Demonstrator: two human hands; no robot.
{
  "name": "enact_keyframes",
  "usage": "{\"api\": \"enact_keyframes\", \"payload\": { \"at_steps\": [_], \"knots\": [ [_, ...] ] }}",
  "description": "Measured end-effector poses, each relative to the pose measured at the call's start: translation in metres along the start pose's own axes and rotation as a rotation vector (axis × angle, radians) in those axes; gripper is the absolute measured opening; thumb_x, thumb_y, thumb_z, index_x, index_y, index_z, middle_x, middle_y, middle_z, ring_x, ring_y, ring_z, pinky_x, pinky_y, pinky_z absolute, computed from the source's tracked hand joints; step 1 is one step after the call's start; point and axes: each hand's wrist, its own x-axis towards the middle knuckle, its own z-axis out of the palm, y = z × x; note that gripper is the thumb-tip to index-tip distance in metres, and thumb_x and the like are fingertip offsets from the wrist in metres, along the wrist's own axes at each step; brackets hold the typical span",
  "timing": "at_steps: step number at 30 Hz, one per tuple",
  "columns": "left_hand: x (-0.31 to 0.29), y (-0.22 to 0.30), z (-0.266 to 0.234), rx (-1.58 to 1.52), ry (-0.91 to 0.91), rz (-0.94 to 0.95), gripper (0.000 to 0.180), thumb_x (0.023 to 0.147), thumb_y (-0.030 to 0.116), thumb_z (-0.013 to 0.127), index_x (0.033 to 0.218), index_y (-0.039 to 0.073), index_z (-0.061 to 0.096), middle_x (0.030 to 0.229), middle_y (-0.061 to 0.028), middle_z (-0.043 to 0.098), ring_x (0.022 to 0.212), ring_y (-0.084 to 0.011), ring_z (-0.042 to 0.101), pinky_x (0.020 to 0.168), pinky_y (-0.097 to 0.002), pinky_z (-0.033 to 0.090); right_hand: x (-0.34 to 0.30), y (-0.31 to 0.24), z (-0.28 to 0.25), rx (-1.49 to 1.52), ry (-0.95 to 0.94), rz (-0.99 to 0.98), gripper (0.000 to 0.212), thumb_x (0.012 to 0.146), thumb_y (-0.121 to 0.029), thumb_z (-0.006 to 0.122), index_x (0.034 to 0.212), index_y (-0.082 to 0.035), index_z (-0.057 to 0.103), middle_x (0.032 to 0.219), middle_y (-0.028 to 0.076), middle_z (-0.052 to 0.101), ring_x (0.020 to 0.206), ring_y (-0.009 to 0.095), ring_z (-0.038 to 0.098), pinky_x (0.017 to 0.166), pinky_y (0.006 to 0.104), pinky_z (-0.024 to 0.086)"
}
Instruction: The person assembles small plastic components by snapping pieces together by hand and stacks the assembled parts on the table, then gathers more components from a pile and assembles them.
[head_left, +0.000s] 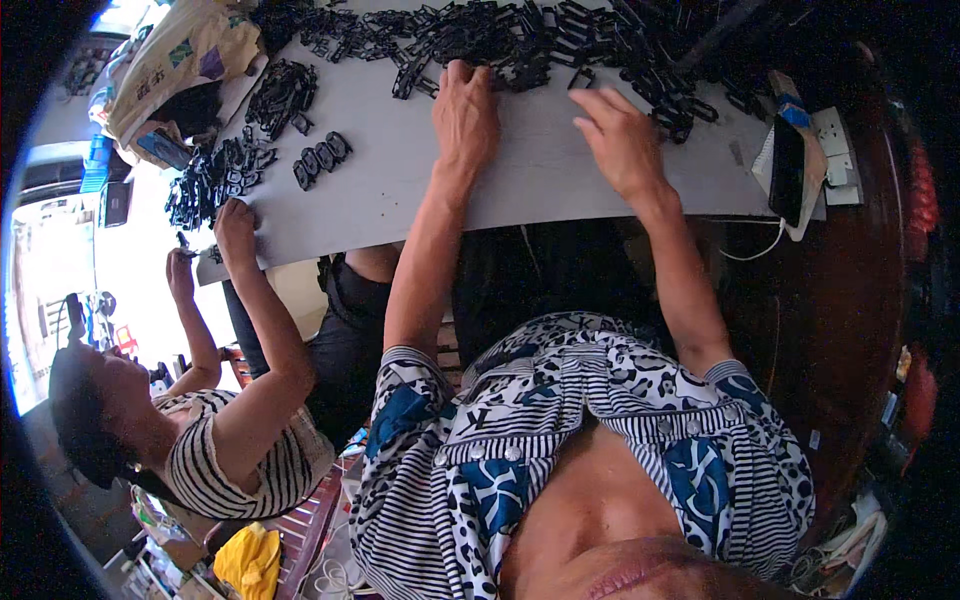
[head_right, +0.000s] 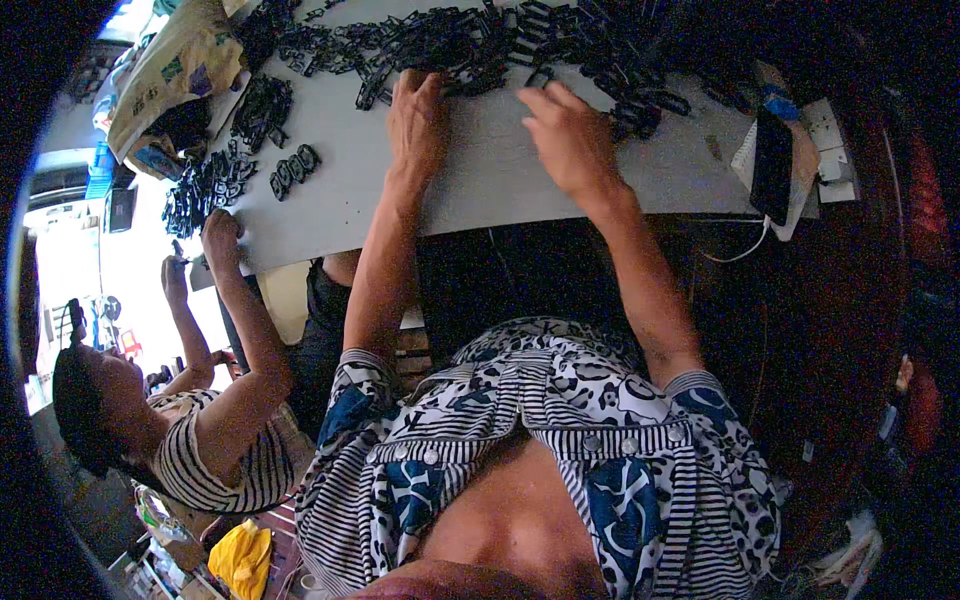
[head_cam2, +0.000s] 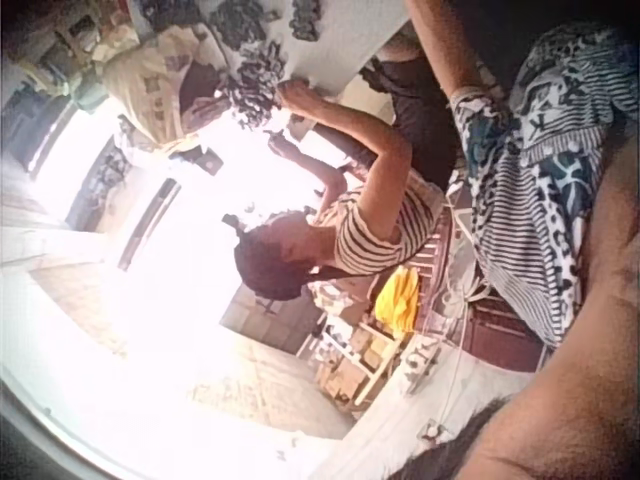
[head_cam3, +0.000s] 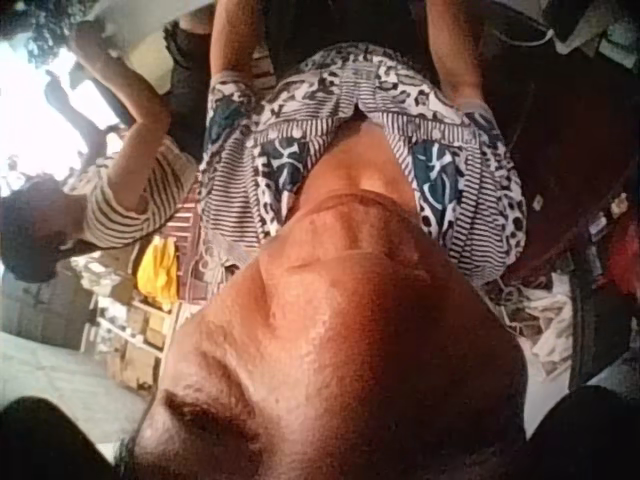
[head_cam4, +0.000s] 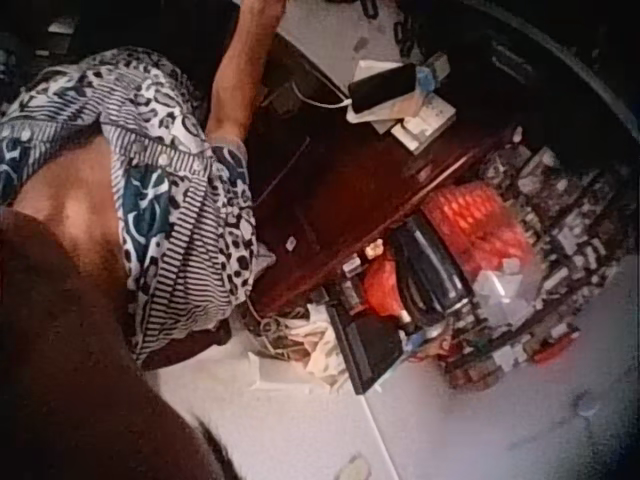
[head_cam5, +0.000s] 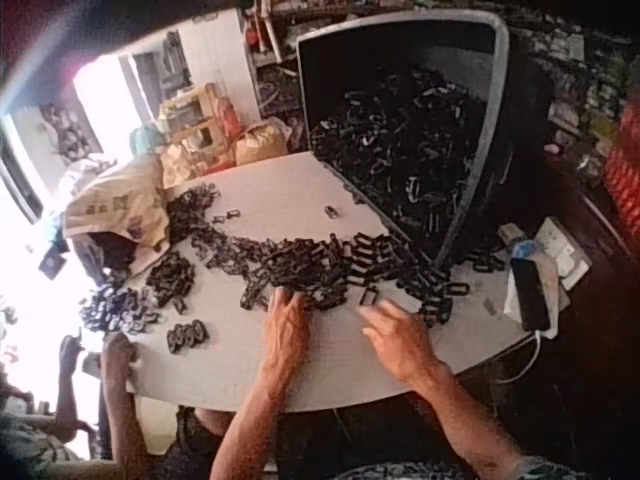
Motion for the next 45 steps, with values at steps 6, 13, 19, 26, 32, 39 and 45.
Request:
{"api": "enact_keyframes", "payload": {
  "at_steps": [6,13,19,26,32,39,45],
  "knots": [
    [-0.019,0.0,-0.009,-0.009,-0.06,-0.033,0.019,0.073,0.005,0.068,0.092,0.002,0.064,0.095,-0.0132,0.056,0.09,-0.032,0.057,0.074,-0.0404,0.048,0.032,-0.011,0.045,-0.096,-0.111,-0.006,0.028,0.087,-0.017,0.062,0.114,-0.011,0.059,0.093,0.012,0.054,0.086,0.033,0.061,0.072,0.0441,0.05],
    [-0.034,-0.002,-0.026,-0.708,-0.062,-0.406,0.027,0.074,-0.008,0.062,0.099,-0.001,0.062,0.082,-0.0061,0.06,0.075,-0.0172,0.061,0.069,-0.03,0.048,0.024,-0.008,0.042,-0.094,-0.127,-0.023,0.019,0.081,-0.015,0.069,0.096,-0.009,0.058,0.092,0.008,0.054,0.084,0.031,0.061,0.069,0.0439,0.049],
    [-0.042,0.013,-0.03,-1.259,-0.153,-0.5,0.035,0.077,-0.007,0.062,0.111,0.002,0.059,0.09,-0.0079,0.064,0.085,-0.0142,0.061,0.078,-0.0254,0.048,0.02,0.0,0.032,0.172,-0.101,0.051,0.023,0.075,-0.01,0.072,0.091,-0.005,0.055,0.091,0.009,0.059,0.083,0.03,0.062,0.071,0.0403,0.049],
    [-0.06,0.011,-0.02,-0.718,-0.137,-0.312,0.035,0.069,-0.002,0.072,0.102,0.008,0.067,0.1,-0.006,0.064,0.095,-0.0206,0.059,0.085,-0.0329,0.047,0.01,0.01,0.033,0.262,-0.127,0.022,0.031,0.073,-0.009,0.073,0.101,-0.005,0.06,0.098,0.011,0.06,0.09,0.031,0.061,0.078,0.0395,0.048],
    [-0.075,0.005,-0.022,-0.195,0.016,-0.174,0.038,0.059,0.009,0.08,0.096,0.015,0.071,0.116,-0.0085,0.056,0.112,-0.0317,0.046,0.096,-0.0421,0.034,0.004,0.006,0.027,0.055,-0.194,-0.028,0.03,0.074,-0.009,0.071,0.101,-0.004,0.062,0.098,0.012,0.058,0.094,0.033,0.06,0.081,0.0404,0.049],
    [-0.078,-0.004,-0.026,-0.247,0.001,-0.169,0.042,0.058,0.009,0.08,0.098,0.015,0.069,0.113,-0.0069,0.056,0.108,-0.0295,0.048,0.095,-0.0427,0.033,0.007,0.008,0.026,0.134,-0.215,-0.075,0.03,0.073,-0.008,0.071,0.1,-0.002,0.061,0.098,0.012,0.057,0.091,0.033,0.059,0.079,0.0398,0.048],
    [-0.076,-0.001,-0.023,-0.219,0.026,-0.17,0.035,0.058,0.009,0.079,0.091,0.013,0.069,0.11,-0.006,0.057,0.108,-0.0278,0.048,0.094,-0.0404,0.032,0.015,-0.015,0.032,0.303,-0.229,-0.214,0.029,0.072,-0.004,0.071,0.099,-0.002,0.061,0.095,0.012,0.057,0.089,0.032,0.059,0.077,0.0389,0.048]
  ]
}}
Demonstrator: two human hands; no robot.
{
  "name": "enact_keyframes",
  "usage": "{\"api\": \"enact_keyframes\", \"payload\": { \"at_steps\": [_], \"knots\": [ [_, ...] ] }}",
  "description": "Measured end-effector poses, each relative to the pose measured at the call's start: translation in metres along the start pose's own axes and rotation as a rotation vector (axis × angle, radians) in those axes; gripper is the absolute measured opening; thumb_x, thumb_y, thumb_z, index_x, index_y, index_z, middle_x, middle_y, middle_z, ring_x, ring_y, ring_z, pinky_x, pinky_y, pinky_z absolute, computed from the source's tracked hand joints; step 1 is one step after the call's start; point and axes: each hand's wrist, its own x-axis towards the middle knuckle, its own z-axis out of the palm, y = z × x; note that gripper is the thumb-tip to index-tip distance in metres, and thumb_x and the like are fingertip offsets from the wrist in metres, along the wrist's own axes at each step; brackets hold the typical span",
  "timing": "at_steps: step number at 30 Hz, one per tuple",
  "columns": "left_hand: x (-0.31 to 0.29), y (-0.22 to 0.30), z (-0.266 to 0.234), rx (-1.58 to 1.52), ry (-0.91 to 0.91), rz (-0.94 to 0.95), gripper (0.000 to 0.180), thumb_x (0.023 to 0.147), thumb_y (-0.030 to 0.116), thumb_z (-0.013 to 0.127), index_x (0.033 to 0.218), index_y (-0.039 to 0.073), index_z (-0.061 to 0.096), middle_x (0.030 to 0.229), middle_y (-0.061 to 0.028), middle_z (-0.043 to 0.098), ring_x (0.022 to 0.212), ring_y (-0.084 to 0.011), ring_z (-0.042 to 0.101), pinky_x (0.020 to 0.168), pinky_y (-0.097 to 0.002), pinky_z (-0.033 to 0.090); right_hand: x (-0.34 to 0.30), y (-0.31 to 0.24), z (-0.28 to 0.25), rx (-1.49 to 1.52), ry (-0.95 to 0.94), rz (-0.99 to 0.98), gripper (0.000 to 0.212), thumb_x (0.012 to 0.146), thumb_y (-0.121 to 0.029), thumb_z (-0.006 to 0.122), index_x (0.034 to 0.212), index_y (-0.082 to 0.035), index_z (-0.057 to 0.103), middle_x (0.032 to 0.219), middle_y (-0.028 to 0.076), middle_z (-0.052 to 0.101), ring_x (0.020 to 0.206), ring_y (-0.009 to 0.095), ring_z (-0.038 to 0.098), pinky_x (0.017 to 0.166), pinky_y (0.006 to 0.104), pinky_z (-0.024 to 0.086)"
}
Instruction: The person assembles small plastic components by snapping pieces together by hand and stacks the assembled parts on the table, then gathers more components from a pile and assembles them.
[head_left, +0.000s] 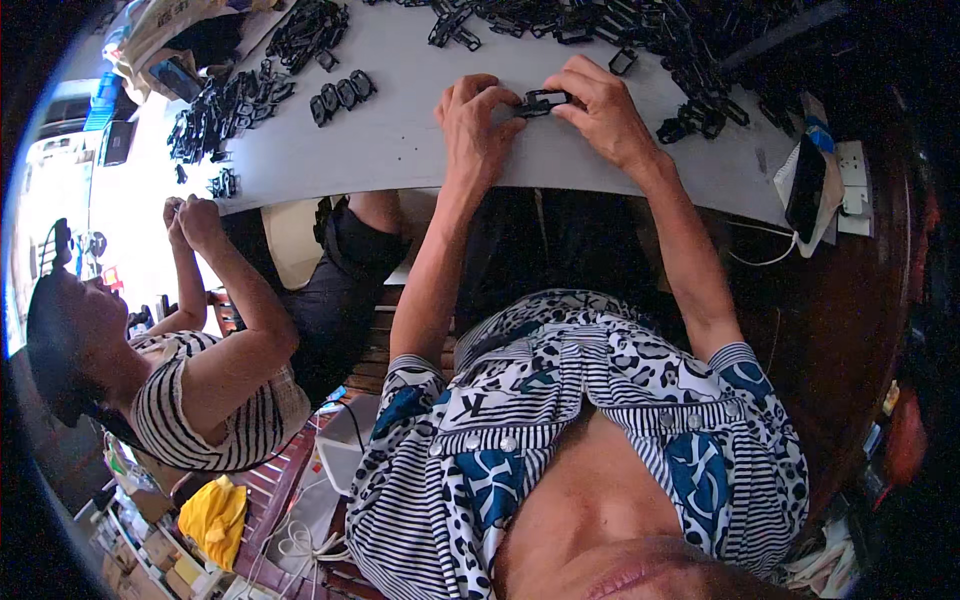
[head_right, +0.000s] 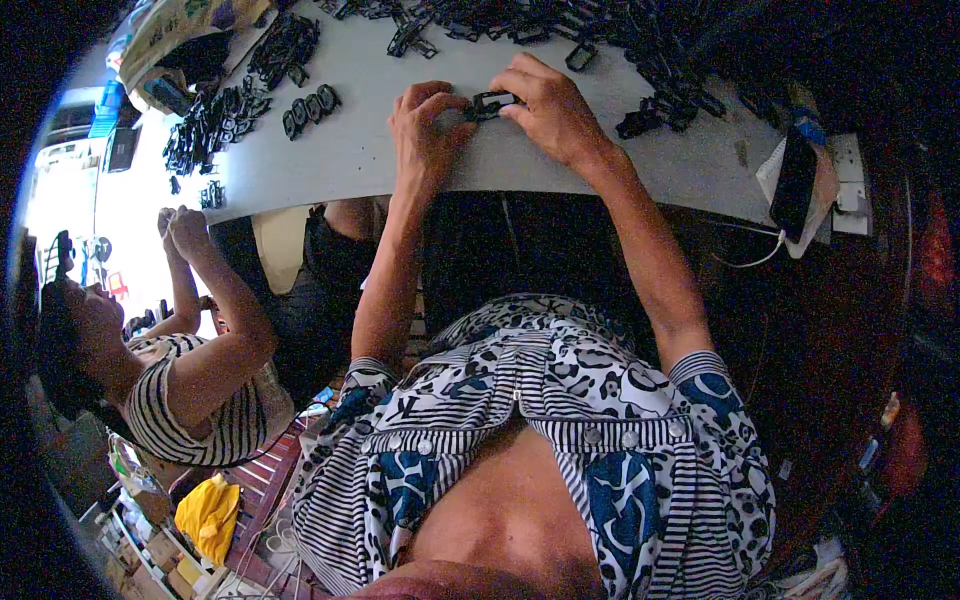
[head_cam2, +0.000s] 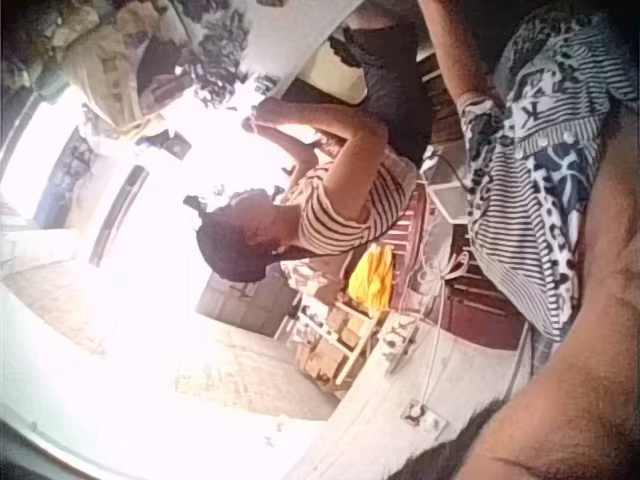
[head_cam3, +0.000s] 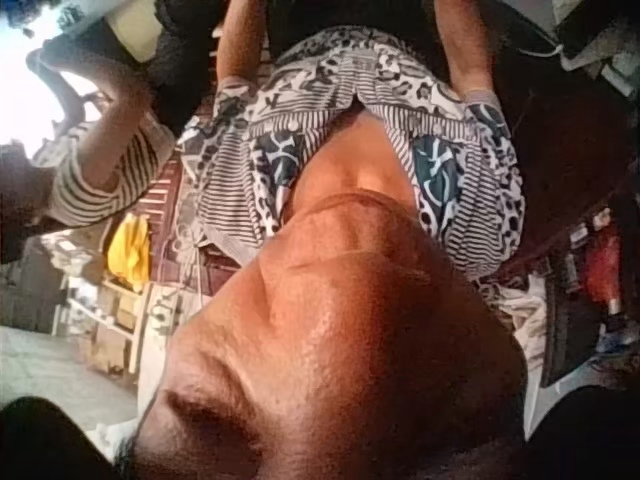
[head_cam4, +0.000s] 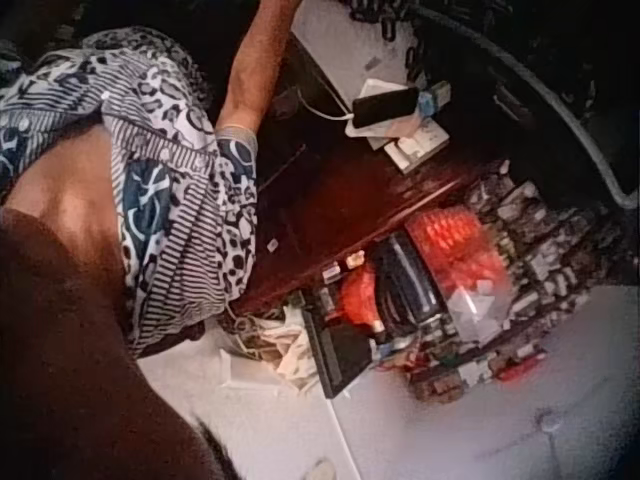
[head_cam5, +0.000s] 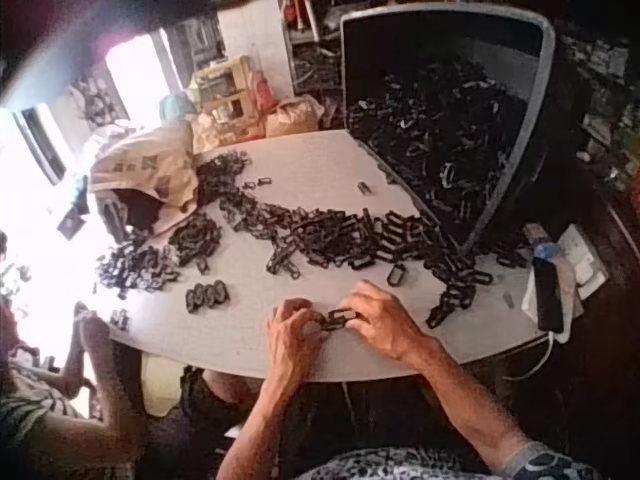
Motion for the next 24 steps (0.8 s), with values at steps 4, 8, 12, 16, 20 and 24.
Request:
{"api": "enact_keyframes", "payload": {
  "at_steps": [4,8,12,16,20,24],
  "knots": [
    [0.001,0.0,0.0,-0.019,0.009,0.014,0.032,0.058,0.009,0.078,0.088,0.013,0.07,0.11,-0.0059,0.058,0.108,-0.0274,0.048,0.094,-0.0402,0.032,0.007,0.005,0.006,-0.014,-0.028,-0.163,0.028,0.073,0.002,0.069,0.1,-0.001,0.06,0.092,0.008,0.055,0.083,0.024,0.059,0.072,0.0356,0.048],
    [0.003,0.001,0.001,-0.016,-0.003,-0.006,0.033,0.057,0.007,0.078,0.088,0.012,0.071,0.11,-0.0056,0.059,0.108,-0.0272,0.049,0.095,-0.04,0.032,0.008,0.004,0.008,-0.05,-0.065,-0.187,0.029,0.071,0.003,0.069,0.098,-0.001,0.06,0.093,0.01,0.055,0.085,0.026,0.059,0.073,0.0362,0.048],
    [0.002,-0.002,0.002,-0.006,-0.002,0.001,0.035,0.056,0.006,0.079,0.089,0.013,0.072,0.109,-0.0045,0.06,0.109,-0.0268,0.049,0.095,-0.0404,0.031,0.012,-0.003,0.005,-0.057,-0.07,-0.185,0.028,0.071,0.003,0.069,0.098,0.0,0.061,0.092,0.01,0.055,0.085,0.027,0.059,0.073,0.0364,0.048],
    [0.003,-0.002,0.003,-0.002,-0.003,-0.001,0.035,0.056,0.008,0.081,0.09,0.013,0.072,0.11,-0.0036,0.06,0.11,-0.0264,0.049,0.095,-0.0406,0.031,0.012,0.0,0.005,-0.098,-0.085,-0.207,0.028,0.07,0.002,0.07,0.097,0.001,0.061,0.091,0.011,0.055,0.086,0.028,0.059,0.073,0.0384,0.048],
    [0.004,-0.002,0.001,-0.016,-0.012,-0.002,0.035,0.056,0.009,0.081,0.09,0.013,0.072,0.11,-0.0034,0.06,0.11,-0.0262,0.049,0.095,-0.0406,0.031,0.008,0.0,0.007,-0.185,-0.122,-0.118,0.026,0.07,0.002,0.071,0.093,0.001,0.06,0.092,0.011,0.055,0.086,0.029,0.059,0.073,0.0391,0.048],
    [0.003,0.004,-0.007,-0.028,-0.039,0.037,0.037,0.058,0.009,0.08,0.094,0.013,0.07,0.109,-0.0048,0.06,0.109,-0.0268,0.049,0.095,-0.0403,0.032,0.004,-0.006,0.009,-0.299,-0.101,-0.121,0.024,0.071,0.001,0.071,0.092,0.0,0.06,0.092,0.01,0.056,0.086,0.029,0.06,0.074,0.0386,0.049]
  ]
}}
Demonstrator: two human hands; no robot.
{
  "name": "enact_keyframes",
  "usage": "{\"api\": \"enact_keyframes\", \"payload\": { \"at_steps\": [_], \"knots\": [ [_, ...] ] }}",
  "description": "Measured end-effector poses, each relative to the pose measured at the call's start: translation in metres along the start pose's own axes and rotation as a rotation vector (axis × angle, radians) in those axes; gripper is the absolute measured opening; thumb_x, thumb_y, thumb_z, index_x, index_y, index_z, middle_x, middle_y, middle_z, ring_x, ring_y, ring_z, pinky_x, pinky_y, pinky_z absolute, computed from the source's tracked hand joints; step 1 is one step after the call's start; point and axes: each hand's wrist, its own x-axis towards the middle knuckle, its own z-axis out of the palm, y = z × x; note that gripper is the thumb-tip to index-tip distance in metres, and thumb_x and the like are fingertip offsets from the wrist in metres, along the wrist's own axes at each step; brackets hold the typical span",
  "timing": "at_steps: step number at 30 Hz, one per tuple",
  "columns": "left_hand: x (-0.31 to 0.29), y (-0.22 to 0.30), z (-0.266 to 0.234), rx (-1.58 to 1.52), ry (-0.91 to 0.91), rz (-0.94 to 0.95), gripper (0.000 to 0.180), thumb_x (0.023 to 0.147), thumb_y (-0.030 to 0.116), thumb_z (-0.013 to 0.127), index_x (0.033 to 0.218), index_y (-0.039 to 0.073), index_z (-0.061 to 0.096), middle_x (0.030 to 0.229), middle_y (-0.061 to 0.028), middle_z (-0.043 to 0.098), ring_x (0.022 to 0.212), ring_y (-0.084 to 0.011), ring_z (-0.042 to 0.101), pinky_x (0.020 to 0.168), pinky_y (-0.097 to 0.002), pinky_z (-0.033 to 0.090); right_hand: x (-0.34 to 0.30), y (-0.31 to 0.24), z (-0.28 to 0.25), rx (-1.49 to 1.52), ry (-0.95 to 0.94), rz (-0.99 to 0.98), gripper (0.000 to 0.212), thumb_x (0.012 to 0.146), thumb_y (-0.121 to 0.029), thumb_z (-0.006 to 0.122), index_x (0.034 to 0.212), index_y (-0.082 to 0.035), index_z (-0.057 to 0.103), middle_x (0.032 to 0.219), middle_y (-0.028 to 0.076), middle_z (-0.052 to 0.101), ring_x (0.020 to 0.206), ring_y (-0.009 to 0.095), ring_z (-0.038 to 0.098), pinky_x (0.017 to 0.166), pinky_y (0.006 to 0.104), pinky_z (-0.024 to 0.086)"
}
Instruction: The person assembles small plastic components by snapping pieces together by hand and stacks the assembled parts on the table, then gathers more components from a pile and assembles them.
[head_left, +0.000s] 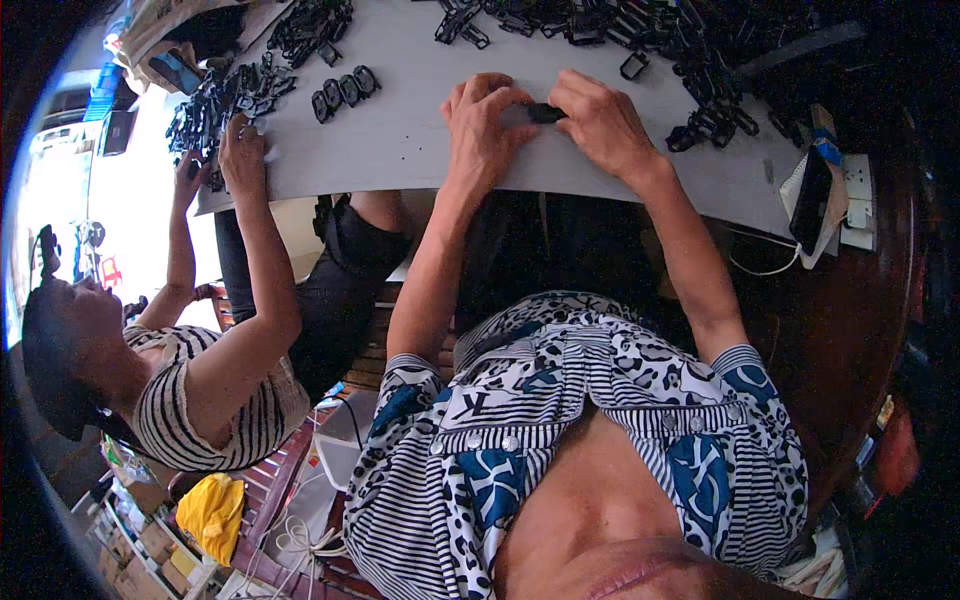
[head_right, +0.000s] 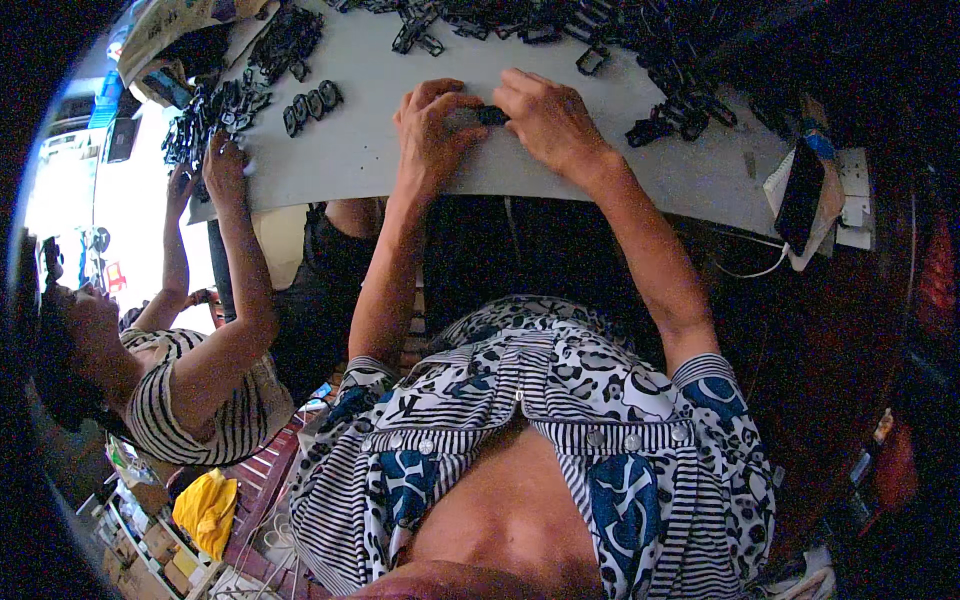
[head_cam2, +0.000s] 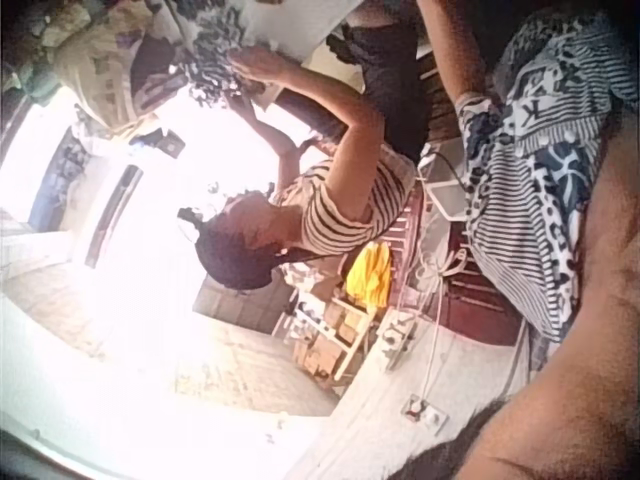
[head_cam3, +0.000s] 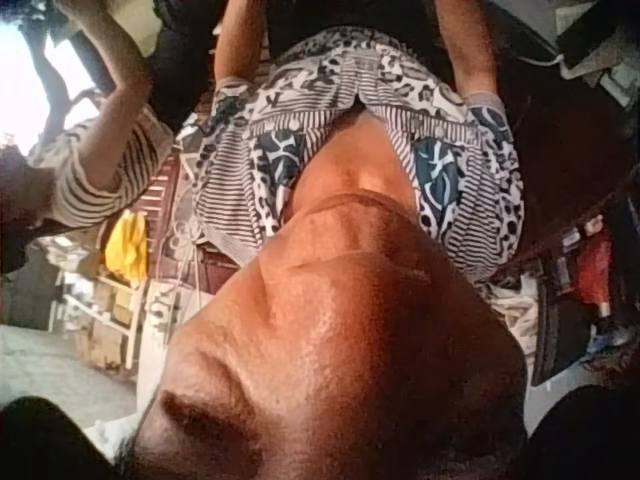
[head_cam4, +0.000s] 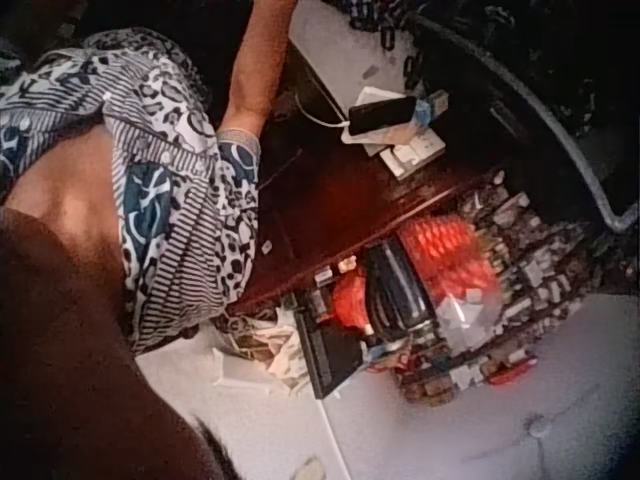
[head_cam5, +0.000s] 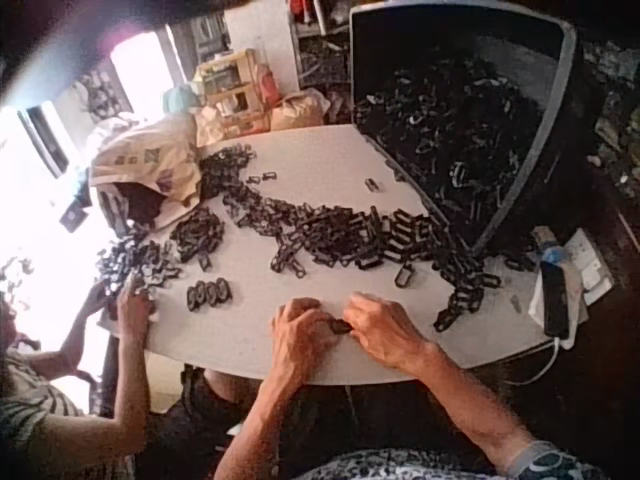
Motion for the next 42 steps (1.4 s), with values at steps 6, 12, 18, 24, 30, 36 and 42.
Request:
{"api": "enact_keyframes", "payload": {
  "at_steps": [6,12,18,24,30,36,42],
  "knots": [
    [0.029,-0.025,-0.014,0.048,0.034,0.053,0.033,0.07,-0.001,0.066,0.099,0.013,0.068,0.101,-0.0106,0.059,0.096,-0.03,0.052,0.083,-0.0392,0.041,-0.006,0.023,-0.023,-0.007,-0.063,0.063,0.022,0.074,-0.001,0.069,0.095,-0.003,0.063,0.094,0.008,0.057,0.088,0.028,0.061,0.077,0.0384,0.051],
    [0.08,-0.053,-0.013,0.601,0.031,0.339,0.032,0.075,0.001,0.057,0.104,0.012,0.065,0.105,-0.0111,0.054,0.095,-0.0298,0.052,0.078,-0.0387,0.045,-0.001,0.072,-0.037,-0.275,0.09,0.195,0.024,0.079,0.007,0.06,0.101,-0.003,0.064,0.094,0.007,0.056,0.09,0.024,0.061,0.076,0.0367,0.053],
    [0.088,-0.05,-0.012,0.472,0.022,0.349,0.03,0.072,-0.005,0.062,0.099,0.009,0.066,0.103,-0.011,0.059,0.096,-0.0286,0.058,0.078,-0.0379,0.049,-0.004,0.073,-0.035,-0.319,-0.031,0.128,0.028,0.077,0.008,0.061,0.102,-0.005,0.062,0.094,0.007,0.055,0.089,0.025,0.061,0.078,0.0369,0.052],
    [0.068,-0.027,0.001,-0.643,-0.055,-0.206,0.022,0.078,-0.004,0.065,0.099,0.002,0.062,0.094,-0.0073,0.065,0.083,-0.0168,0.064,0.075,-0.0296,0.052,0.005,0.05,-0.023,0.165,0.085,0.18,0.023,0.082,-0.009,0.065,0.105,-0.005,0.062,0.096,0.003,0.06,0.086,0.018,0.06,0.075,0.0306,0.05],
    [0.053,-0.014,0.018,-0.929,-0.087,-0.335,0.025,0.072,-0.007,0.067,0.095,0.002,0.063,0.089,-0.0053,0.064,0.081,-0.0151,0.061,0.074,-0.028,0.049,0.006,0.041,-0.014,1.413,0.101,0.393,0.027,0.093,-0.023,0.058,0.111,-0.003,0.06,0.094,0.008,0.066,0.086,0.015,0.063,0.073,0.0282,0.052],
    [0.048,-0.01,0.012,0.058,0.114,0.118,0.023,0.069,-0.001,0.069,0.091,0.007,0.071,0.095,-0.0105,0.063,0.083,-0.024,0.064,0.078,-0.0302,0.049,0.005,0.043,-0.018,1.495,0.076,0.56,0.03,0.091,-0.015,0.058,0.119,-0.003,0.058,0.095,0.008,0.063,0.074,0.013,0.062,0.065,0.0254,0.052],
    [0.047,-0.017,0.012,-0.525,-0.029,-0.21,0.023,0.08,0.003,0.063,0.103,0.002,0.066,0.099,-0.0098,0.065,0.089,-0.0241,0.065,0.082,-0.0324,0.05,0.005,0.049,-0.015,0.782,-0.009,0.415,0.039,0.081,0.001,0.061,0.119,0.003,0.051,0.098,0.01,0.06,0.074,0.013,0.06,0.063,0.0257,0.053]
  ]
}}
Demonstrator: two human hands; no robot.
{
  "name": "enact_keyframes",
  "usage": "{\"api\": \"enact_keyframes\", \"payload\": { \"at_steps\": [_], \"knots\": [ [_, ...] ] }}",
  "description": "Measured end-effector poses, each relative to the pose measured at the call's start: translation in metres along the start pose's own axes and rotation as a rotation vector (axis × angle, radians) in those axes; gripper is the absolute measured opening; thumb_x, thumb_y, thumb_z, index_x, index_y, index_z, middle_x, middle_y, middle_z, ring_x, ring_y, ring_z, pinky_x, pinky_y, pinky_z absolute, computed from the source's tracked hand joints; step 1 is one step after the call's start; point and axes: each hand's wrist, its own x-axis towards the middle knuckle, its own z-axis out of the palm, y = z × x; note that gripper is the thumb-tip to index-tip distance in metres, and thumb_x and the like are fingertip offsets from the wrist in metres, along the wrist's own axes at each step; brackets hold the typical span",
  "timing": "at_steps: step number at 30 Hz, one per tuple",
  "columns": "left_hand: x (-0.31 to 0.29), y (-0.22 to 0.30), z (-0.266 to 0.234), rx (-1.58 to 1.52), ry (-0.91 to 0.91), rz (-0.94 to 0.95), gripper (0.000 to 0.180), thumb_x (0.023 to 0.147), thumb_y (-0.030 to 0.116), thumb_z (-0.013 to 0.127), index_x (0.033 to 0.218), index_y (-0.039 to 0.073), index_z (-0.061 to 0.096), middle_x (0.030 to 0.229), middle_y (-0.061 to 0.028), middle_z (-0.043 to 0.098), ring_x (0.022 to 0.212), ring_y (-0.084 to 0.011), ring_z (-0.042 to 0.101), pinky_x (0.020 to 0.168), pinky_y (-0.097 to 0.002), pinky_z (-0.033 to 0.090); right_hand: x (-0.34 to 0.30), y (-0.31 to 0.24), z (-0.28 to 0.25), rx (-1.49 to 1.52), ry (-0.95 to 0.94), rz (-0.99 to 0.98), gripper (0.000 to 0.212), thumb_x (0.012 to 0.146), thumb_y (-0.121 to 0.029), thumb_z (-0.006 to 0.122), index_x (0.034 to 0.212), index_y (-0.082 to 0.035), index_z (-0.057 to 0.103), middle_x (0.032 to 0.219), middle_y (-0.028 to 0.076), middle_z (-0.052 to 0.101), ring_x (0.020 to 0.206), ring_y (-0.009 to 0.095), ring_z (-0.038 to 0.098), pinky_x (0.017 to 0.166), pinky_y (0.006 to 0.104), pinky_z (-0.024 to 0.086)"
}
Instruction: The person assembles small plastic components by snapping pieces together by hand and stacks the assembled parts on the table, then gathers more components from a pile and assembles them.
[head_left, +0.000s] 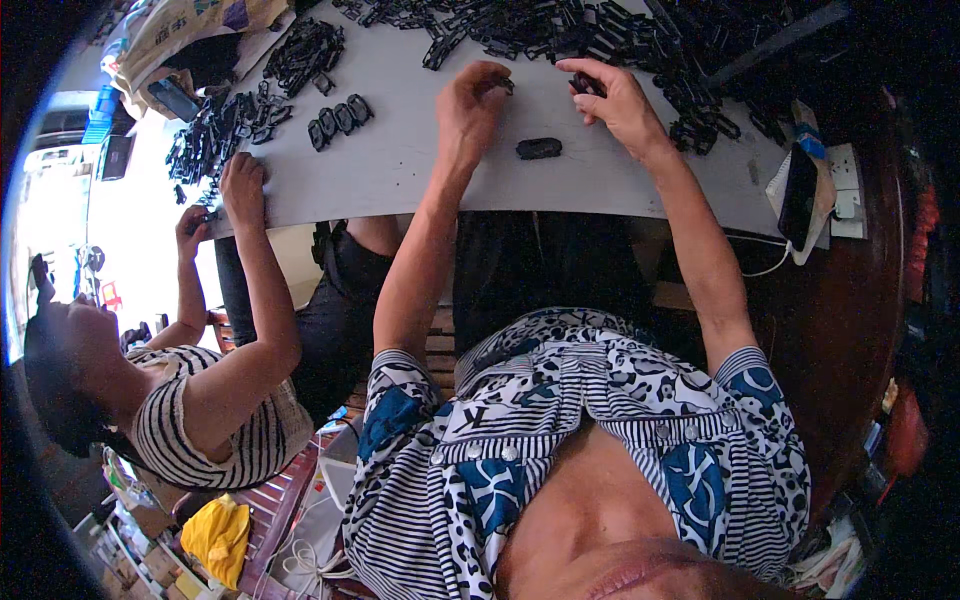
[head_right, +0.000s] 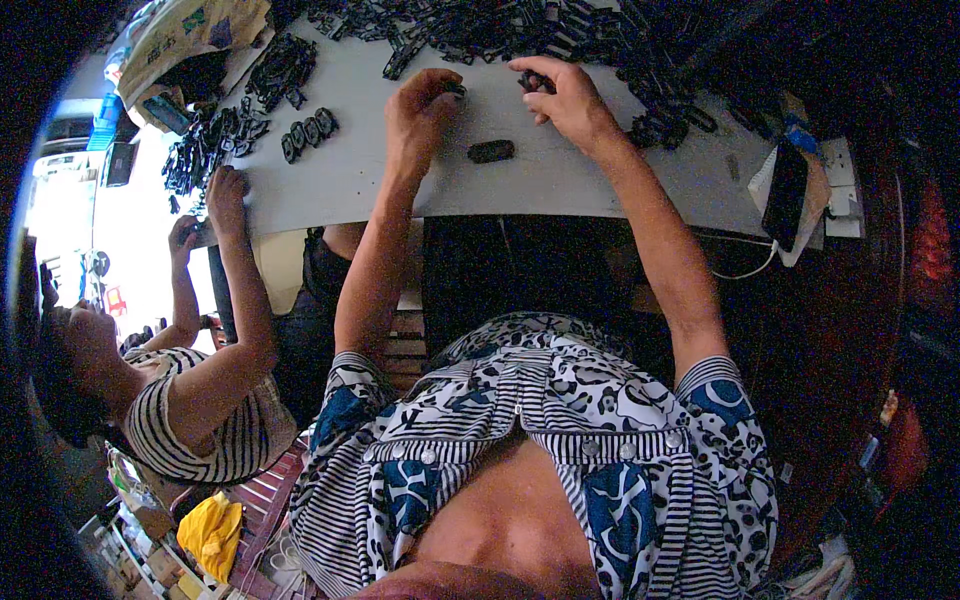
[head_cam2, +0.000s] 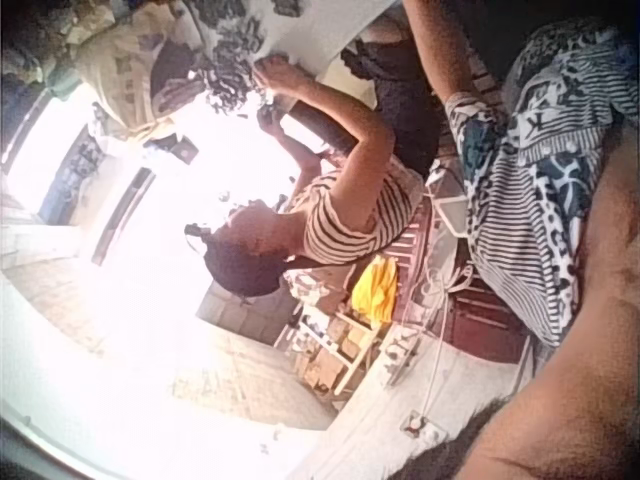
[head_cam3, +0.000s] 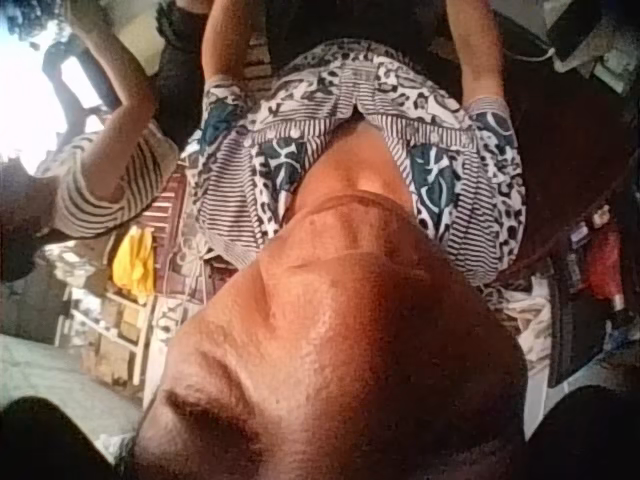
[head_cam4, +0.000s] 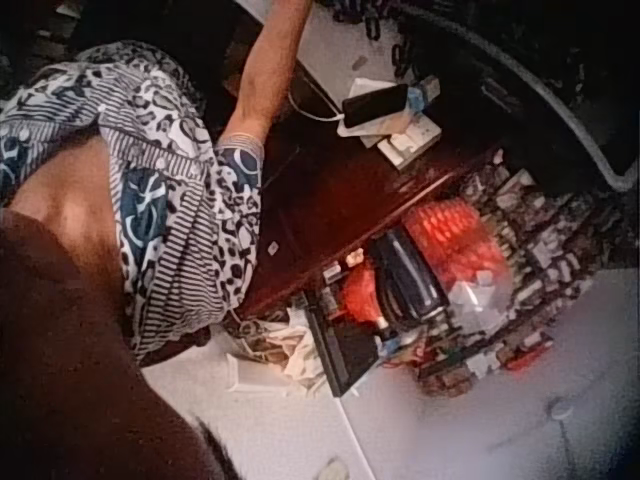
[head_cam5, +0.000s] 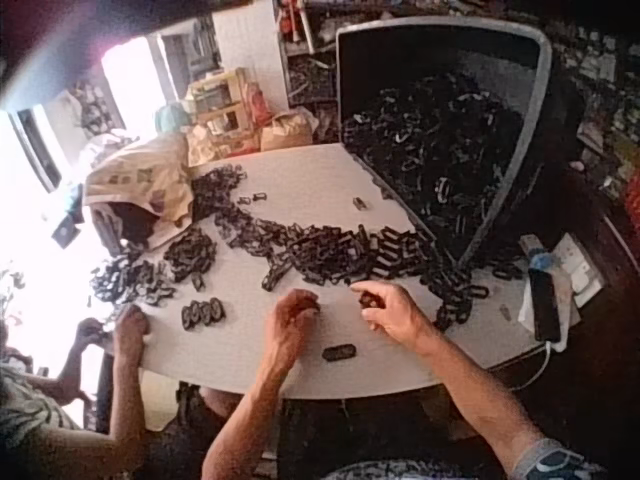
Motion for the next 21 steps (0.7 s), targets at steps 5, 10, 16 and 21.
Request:
{"api": "enact_keyframes", "payload": {
  "at_steps": [5,10,16,21],
  "knots": [
    [0.001,0.007,-0.003,-0.574,-0.058,-0.199,0.022,0.09,0.005,0.053,0.11,-0.001,0.061,0.097,-0.0122,0.064,0.091,-0.0239,0.065,0.08,-0.0321,0.053,-0.002,-0.011,0.021,-0.247,0.225,-0.075,0.029,0.078,0.003,0.062,0.105,0.003,0.053,0.101,0.014,0.054,0.08,0.023,0.061,0.071,0.0339,0.053],
    [0.002,0.017,-0.005,-0.615,-0.098,-0.334,0.024,0.094,0.008,0.049,0.113,-0.002,0.06,0.089,-0.0093,0.062,0.075,-0.0179,0.066,0.069,-0.0278,0.055,0.01,0.0,0.03,-0.683,0.133,-0.411,0.031,0.072,-0.001,0.069,0.1,-0.001,0.055,0.101,0.014,0.051,0.099,0.034,0.056,0.085,0.0417,0.047],
    [0.006,0.015,-0.014,-0.538,-0.243,-0.341,0.031,0.097,0.019,0.05,0.12,0.0,0.058,0.082,-0.0061,0.058,0.064,-0.012,0.054,0.058,-0.0257,0.045,0.014,-0.018,0.021,-0.583,0.22,-0.653,0.035,0.069,0.0,0.07,0.102,-0.002,0.059,0.101,0.012,0.053,0.097,0.029,0.057,0.084,0.0394,0.048],
    [0.006,0.017,-0.009,-0.665,-0.296,-0.332,0.033,0.097,0.024,0.05,0.118,-0.001,0.053,0.08,-0.0085,0.059,0.063,-0.0121,0.054,0.055,-0.0244,0.043,0.022,-0.026,0.026,-0.518,0.113,-0.766,0.033,0.068,0.001,0.069,0.1,-0.003,0.06,0.094,0.011,0.055,0.092,0.03,0.059,0.08,0.0379,0.05]
  ]
}}
